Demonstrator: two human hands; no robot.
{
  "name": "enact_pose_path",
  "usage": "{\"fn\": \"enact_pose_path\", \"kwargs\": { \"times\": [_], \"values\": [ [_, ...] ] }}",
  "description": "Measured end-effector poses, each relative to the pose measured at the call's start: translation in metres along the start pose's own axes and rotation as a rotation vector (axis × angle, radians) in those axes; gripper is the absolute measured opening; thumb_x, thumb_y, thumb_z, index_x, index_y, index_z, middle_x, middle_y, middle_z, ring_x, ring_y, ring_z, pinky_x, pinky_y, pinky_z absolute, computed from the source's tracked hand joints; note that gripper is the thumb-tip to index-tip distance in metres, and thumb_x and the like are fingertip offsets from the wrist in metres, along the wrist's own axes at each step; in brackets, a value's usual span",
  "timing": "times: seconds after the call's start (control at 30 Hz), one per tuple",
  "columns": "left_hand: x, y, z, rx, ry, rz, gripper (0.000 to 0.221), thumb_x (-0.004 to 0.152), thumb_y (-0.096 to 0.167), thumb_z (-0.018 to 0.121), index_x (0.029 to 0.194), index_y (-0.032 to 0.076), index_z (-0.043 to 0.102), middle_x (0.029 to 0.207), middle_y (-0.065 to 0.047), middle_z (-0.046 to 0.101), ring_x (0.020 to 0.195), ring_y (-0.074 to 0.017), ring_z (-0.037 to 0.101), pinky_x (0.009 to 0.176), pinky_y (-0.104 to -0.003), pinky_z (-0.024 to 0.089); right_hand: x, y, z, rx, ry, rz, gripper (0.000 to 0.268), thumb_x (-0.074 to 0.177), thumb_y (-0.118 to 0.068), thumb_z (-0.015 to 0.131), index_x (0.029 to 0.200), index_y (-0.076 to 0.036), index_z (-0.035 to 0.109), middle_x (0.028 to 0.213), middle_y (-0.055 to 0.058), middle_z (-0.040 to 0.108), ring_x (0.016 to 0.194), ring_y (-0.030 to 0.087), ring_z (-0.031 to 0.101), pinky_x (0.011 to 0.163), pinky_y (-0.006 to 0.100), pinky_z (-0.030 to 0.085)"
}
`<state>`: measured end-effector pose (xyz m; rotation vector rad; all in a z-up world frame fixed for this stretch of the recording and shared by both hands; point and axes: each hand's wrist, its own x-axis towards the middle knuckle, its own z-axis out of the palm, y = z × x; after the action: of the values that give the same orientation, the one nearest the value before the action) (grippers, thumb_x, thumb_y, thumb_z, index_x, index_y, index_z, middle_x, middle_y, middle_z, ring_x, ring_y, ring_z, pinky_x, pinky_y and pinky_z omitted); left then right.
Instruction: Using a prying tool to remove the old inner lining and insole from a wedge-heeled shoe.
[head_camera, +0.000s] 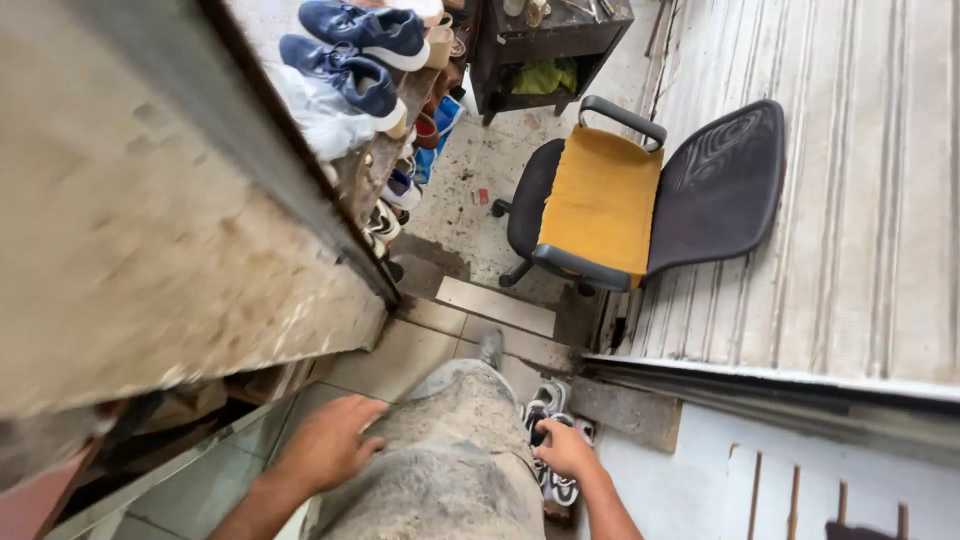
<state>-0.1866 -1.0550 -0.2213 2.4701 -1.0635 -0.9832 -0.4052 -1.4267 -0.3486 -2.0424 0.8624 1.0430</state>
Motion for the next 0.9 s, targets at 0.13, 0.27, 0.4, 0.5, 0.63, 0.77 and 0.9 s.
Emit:
{"fn": "enact_pose_path", "kwargs": {
  "times": [0.13, 0.27, 0.4, 0.5, 0.63, 0.77, 0.9],
  "values": [
    [0.075, -0.056, 0.038, 0.012, 0.057, -0.205, 0.053, 0.083, 0.041, 0.076, 0.132, 0.023, 0.063, 0.134, 0.001, 0.065, 0.125, -0.0239, 0.061, 0.109, -0.039, 0.047, 0.112, 0.026, -0.057, -0.059, 0.076, -0.239, 0.031, 0.074, -0.027, 0.071, 0.104, -0.022, 0.069, 0.096, 0.000, 0.075, 0.088, 0.018, 0.068, 0.079, 0.036, 0.050],
    [0.102, -0.031, 0.007, -0.117, -0.095, -0.508, 0.050, 0.088, 0.039, 0.072, 0.135, 0.027, 0.061, 0.141, 0.004, 0.063, 0.128, -0.0217, 0.061, 0.106, -0.038, 0.050, 0.154, -0.015, -0.169, 0.054, 0.023, -0.081, 0.048, 0.087, -0.027, 0.078, 0.132, -0.019, 0.064, 0.113, 0.004, 0.073, 0.097, 0.019, 0.069, 0.086, 0.036, 0.051],
    [0.122, -0.028, -0.007, -0.238, -0.120, -0.668, 0.059, 0.089, 0.040, 0.072, 0.144, 0.023, 0.057, 0.151, 0.003, 0.058, 0.137, -0.0202, 0.058, 0.113, -0.037, 0.048, 0.183, -0.078, -0.290, -0.020, 0.061, -0.062, 0.051, 0.093, -0.026, 0.066, 0.142, -0.016, 0.059, 0.117, 0.006, 0.074, 0.101, 0.025, 0.071, 0.086, 0.040, 0.053],
    [0.135, -0.034, -0.005, -0.210, -0.150, -0.751, 0.062, 0.088, 0.047, 0.072, 0.145, 0.027, 0.056, 0.149, 0.005, 0.060, 0.135, -0.0186, 0.061, 0.112, -0.035, 0.049, 0.226, -0.105, -0.344, 0.059, 0.037, -0.008, 0.052, 0.099, -0.027, 0.063, 0.147, -0.013, 0.053, 0.118, 0.007, 0.070, 0.098, 0.027, 0.069, 0.084, 0.041, 0.053],
    [0.191, -0.028, -0.035, -0.638, -0.365, -1.131, 0.054, 0.101, 0.040, 0.065, 0.152, 0.026, 0.053, 0.149, 0.005, 0.063, 0.130, -0.0200, 0.067, 0.106, -0.039, 0.052, 0.322, -0.143, -0.382, 0.040, 0.114, -0.170, 0.052, 0.088, -0.028, 0.073, 0.137, -0.014, 0.062, 0.112, 0.005, 0.072, 0.101, 0.022, 0.068, 0.092, 0.036, 0.051],
    [0.271, -0.056, -0.005, -0.790, -0.217, -1.158, 0.042, 0.099, 0.037, 0.066, 0.139, 0.026, 0.067, 0.136, 0.002, 0.072, 0.118, -0.0258, 0.071, 0.104, -0.050, 0.055, 0.381, -0.236, -0.428, -0.160, 0.026, -0.285, 0.045, 0.091, -0.029, 0.069, 0.133, -0.015, 0.061, 0.115, 0.005, 0.071, 0.101, 0.025, 0.068, 0.088, 0.040, 0.051],
    [0.350, -0.109, 0.054, -0.871, -0.063, -1.190, 0.046, 0.103, 0.039, 0.059, 0.145, 0.023, 0.061, 0.136, -0.002, 0.071, 0.118, -0.0278, 0.071, 0.101, -0.046, 0.054, 0.396, -0.367, -0.483, -0.276, -0.095, -0.263, 0.050, 0.100, -0.028, 0.062, 0.147, -0.014, 0.049, 0.135, 0.010, 0.062, 0.114, 0.032, 0.064, 0.095, 0.049, 0.051]
  ]
}}
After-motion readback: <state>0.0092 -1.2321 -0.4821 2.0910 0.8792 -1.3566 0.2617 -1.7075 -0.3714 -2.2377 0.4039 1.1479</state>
